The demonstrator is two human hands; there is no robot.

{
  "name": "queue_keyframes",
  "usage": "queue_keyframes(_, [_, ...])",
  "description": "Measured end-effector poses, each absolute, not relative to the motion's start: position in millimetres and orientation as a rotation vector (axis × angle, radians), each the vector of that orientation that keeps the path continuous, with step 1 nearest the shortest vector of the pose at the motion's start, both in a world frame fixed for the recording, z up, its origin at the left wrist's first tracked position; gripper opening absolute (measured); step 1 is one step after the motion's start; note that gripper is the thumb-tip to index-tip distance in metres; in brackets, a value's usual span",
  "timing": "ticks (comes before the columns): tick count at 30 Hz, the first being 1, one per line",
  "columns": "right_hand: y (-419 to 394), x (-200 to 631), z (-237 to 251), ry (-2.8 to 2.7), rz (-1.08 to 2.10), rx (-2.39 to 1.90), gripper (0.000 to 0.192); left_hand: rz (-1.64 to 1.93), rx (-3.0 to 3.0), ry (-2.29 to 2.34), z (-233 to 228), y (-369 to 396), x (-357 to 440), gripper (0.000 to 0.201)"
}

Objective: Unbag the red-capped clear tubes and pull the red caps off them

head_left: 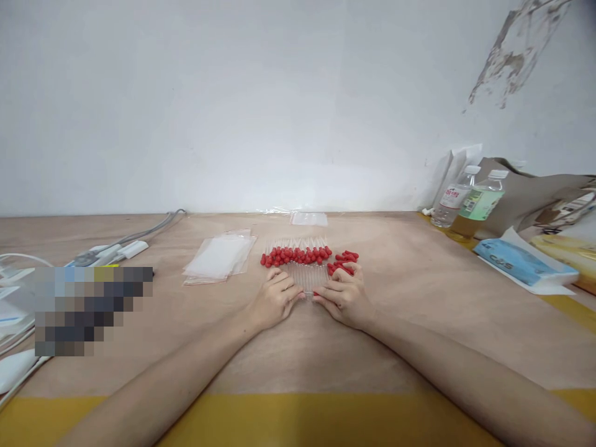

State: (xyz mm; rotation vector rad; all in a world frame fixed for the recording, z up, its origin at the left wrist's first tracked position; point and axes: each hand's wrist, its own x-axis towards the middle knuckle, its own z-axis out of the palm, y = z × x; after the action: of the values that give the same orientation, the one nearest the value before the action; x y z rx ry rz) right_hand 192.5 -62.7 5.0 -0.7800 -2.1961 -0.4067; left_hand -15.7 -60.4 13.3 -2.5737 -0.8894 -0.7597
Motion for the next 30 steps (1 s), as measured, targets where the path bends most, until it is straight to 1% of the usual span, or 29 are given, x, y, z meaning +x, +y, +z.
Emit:
queue_keyframes(10, [-64, 196, 0, -2.209, -0.490, -0.764, 0.016, -0.789, -2.710, -1.037, 15, -65, -17, 0.031])
queue_keyframes(16, [-65, 200, 4, -2.207, -0.643, -0.691, 0.016, -0.810, -2.755, -1.056, 15, -67, -18, 0.031])
queue_keyframes(23, [-65, 206, 6, -2.267, -0.527, -0.705, 0.026, -0.823, -2.789, -1.092, 16, -68, -16, 0.034])
queue_keyframes(26, [-63, 212, 5, -2.285, -0.513, -0.751, 0.027, -0.833, -2.767, -1.101, 14, -65, -20, 0.033])
queue_keyframes(30, [-47, 230, 10, -2.134, -0.436, -0.976, 0.021, -1.062, -2.672, -1.298, 12, -57, -32, 0.032])
